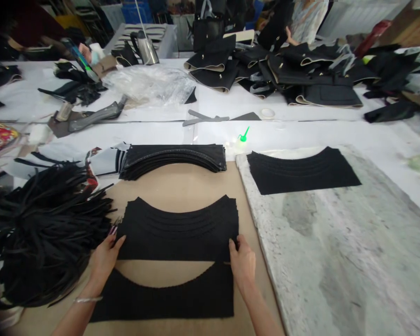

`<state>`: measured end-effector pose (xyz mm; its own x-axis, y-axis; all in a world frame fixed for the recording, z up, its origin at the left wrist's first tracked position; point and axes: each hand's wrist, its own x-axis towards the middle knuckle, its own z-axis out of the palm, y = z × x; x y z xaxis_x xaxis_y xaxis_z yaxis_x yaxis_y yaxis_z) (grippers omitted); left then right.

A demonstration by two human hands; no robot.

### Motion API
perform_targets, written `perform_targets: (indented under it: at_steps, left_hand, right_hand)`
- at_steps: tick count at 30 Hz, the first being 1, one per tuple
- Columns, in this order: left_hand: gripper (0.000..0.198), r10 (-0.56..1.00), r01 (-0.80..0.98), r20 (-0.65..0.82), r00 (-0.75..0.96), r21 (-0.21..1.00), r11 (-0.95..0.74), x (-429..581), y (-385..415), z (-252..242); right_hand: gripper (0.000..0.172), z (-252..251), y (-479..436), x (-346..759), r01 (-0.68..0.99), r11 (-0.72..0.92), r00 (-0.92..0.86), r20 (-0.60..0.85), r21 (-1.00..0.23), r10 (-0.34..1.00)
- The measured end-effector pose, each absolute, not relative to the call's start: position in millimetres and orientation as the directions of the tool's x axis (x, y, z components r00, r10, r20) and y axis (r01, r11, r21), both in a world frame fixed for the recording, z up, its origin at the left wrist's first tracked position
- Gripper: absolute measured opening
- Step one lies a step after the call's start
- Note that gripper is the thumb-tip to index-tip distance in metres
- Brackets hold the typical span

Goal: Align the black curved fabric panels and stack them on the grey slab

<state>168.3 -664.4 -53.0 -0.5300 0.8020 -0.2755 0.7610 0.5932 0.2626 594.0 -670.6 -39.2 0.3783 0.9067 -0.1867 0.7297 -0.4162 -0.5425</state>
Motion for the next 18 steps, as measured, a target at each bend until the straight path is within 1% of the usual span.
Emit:
perform_targets:
  at_steps: [10,13,16,18]
  left_hand:
    - [0.027,0.819,0.763,-0.247,-0.518,0.298,0.573,166.4,-663.3,-58.3]
    - [0.026,0.808,0.757,-0.246,-0.535,0.285,0.588,167.9,-664.9,-57.9]
    - [0.03,0.787,0.741,-0.214,-0.579,0.264,0.617,170.2,-667.3,-56.5]
    - [0.036,0.781,0.736,-0.137,-0.609,0.268,0.621,169.9,-666.3,-55.4]
  right_hand:
    - [0.025,-40.2,-670.8,595.0,0.741,-0.42,0.373,-0.199,-0.525,0.906]
    - [0.025,-39.8,-670.9,593.5,0.747,-0.424,0.37,-0.21,-0.512,0.905]
    - [0.032,-38.3,-672.7,592.7,0.747,-0.445,0.401,-0.199,-0.493,0.894]
    - [0.04,-36.8,-673.3,594.7,0.767,-0.435,0.427,-0.131,-0.472,0.895]
